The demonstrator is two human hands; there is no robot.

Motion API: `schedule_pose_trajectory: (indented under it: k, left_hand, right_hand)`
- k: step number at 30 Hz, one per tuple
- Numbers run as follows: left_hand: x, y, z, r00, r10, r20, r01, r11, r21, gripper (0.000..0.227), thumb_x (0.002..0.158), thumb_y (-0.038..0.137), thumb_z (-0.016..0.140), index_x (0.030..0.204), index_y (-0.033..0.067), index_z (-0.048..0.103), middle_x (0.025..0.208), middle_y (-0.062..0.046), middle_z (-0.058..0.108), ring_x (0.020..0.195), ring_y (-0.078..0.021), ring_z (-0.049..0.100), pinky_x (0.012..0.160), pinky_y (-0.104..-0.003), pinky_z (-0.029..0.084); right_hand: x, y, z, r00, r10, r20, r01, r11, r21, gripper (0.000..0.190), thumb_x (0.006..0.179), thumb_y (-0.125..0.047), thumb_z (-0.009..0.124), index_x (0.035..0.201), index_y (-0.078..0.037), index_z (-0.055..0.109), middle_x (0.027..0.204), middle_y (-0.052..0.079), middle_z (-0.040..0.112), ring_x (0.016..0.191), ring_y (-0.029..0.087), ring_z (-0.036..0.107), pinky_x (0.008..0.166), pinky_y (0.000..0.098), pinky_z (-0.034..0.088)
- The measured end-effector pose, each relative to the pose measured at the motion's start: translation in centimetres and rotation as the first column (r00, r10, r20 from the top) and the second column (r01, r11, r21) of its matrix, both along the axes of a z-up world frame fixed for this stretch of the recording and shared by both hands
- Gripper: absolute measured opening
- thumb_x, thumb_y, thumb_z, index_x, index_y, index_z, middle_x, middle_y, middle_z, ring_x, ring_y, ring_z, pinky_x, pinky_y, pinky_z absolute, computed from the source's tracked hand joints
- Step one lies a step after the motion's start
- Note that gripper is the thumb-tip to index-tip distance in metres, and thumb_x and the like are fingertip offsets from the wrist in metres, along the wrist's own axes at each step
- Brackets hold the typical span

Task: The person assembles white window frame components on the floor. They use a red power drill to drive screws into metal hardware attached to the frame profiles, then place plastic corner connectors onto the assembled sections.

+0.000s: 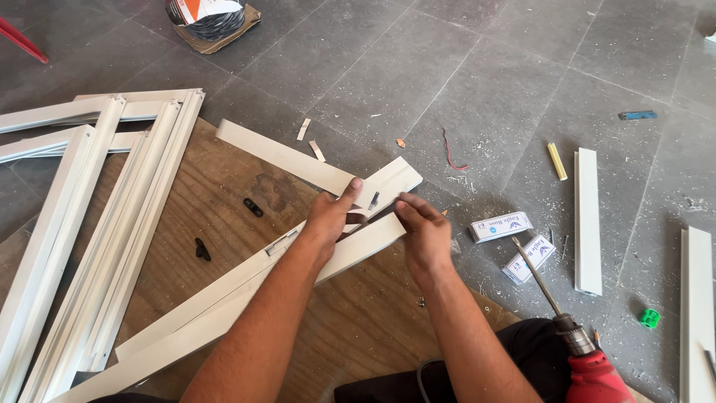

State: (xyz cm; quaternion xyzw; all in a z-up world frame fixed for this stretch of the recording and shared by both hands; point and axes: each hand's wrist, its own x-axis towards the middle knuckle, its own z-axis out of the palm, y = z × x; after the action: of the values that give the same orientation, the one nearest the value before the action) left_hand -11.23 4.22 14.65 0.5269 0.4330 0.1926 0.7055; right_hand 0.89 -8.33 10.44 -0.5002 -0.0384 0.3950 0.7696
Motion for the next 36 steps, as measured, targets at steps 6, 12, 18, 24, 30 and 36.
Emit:
schedule_pose_trajectory:
  k: [6, 12, 18, 24, 30, 36]
  left_hand:
    - [0.5, 0.7, 1.0, 0.999, 0.037, 0.006, -0.036, 0.998, -0.055, 0.049, 0.102, 0.039, 0.054, 0.125, -0.0040, 0.057, 0.104, -0.015, 0.074, 0.079, -0.0240, 0.078, 0.065, -0.035, 0.064]
    - [1.2, 1.6, 0.0, 0.992, -0.004, -0.122, 0.006, 1.000, 0.015, 0.039, 0.098, 0.029, 0.058, 0.127, 0.0052, 0.049, 0.115, -0.012, 0.069, 0.087, -0.0248, 0.075, 0.074, -0.039, 0.063]
    - [1.4, 2.2, -0.7, 0.986, -0.051, -0.161, 0.055, 0.998, 0.019, 0.041, 0.099, 0.032, 0.063, 0.126, 0.0023, 0.060, 0.117, -0.012, 0.072, 0.098, -0.0215, 0.071, 0.084, -0.038, 0.057]
    - [0.9, 2.4, -0.8, 0.996, -0.053, -0.073, 0.057, 0.997, 0.057, 0.037, 0.098, 0.031, 0.061, 0.121, 0.0029, 0.066, 0.107, -0.011, 0.075, 0.088, -0.0203, 0.073, 0.075, -0.035, 0.060]
    - [0.9, 1.9, -1.0, 0.995, -0.015, -0.102, 0.027, 0.993, 0.117, 0.036, 0.096, 0.030, 0.064, 0.119, 0.0022, 0.066, 0.108, -0.010, 0.075, 0.086, -0.0182, 0.073, 0.072, -0.033, 0.060]
    - [1.0, 1.1, -1.3, 0.981, -0.035, -0.192, 0.076, 0.974, 0.214, 0.044, 0.097, 0.035, 0.066, 0.123, -0.0015, 0.062, 0.115, -0.013, 0.072, 0.103, -0.0216, 0.069, 0.089, -0.037, 0.054]
  right_hand:
    - [0.8, -2.1, -1.4, 0.990, -0.078, 0.116, 0.097, 0.981, -0.168, 0.030, 0.094, -0.001, 0.062, 0.122, 0.009, 0.065, 0.111, 0.017, 0.073, 0.095, 0.022, 0.074, 0.088, 0.0353, 0.065]
    - [-0.4, -4.3, -1.2, 0.995, 0.055, 0.081, -0.031, 0.959, -0.280, 0.031, 0.096, -0.002, 0.061, 0.125, 0.008, 0.063, 0.107, 0.020, 0.075, 0.091, 0.024, 0.074, 0.085, 0.0351, 0.065]
    - [-1.0, -6.4, 0.5, 0.954, 0.145, 0.263, -0.053, 0.943, -0.328, 0.034, 0.091, -0.004, 0.069, 0.122, 0.009, 0.068, 0.107, 0.017, 0.078, 0.090, 0.020, 0.075, 0.084, 0.0308, 0.064]
    - [-3.9, -8.2, 2.3, 0.843, 0.304, 0.443, -0.109, 0.904, -0.413, 0.031, 0.089, -0.007, 0.073, 0.118, 0.003, 0.074, 0.102, 0.012, 0.081, 0.088, 0.014, 0.077, 0.082, 0.0267, 0.064]
    - [-4.7, -6.9, 3.3, 0.852, 0.311, 0.421, -0.077, 0.871, -0.486, 0.029, 0.088, -0.008, 0.073, 0.116, 0.001, 0.075, 0.101, 0.012, 0.082, 0.087, 0.014, 0.077, 0.080, 0.0264, 0.064]
    - [-4.9, -5.8, 2.6, 0.927, 0.212, 0.309, -0.096, 0.932, -0.350, 0.032, 0.089, -0.004, 0.071, 0.120, 0.007, 0.071, 0.109, 0.015, 0.079, 0.093, 0.019, 0.077, 0.084, 0.0288, 0.065]
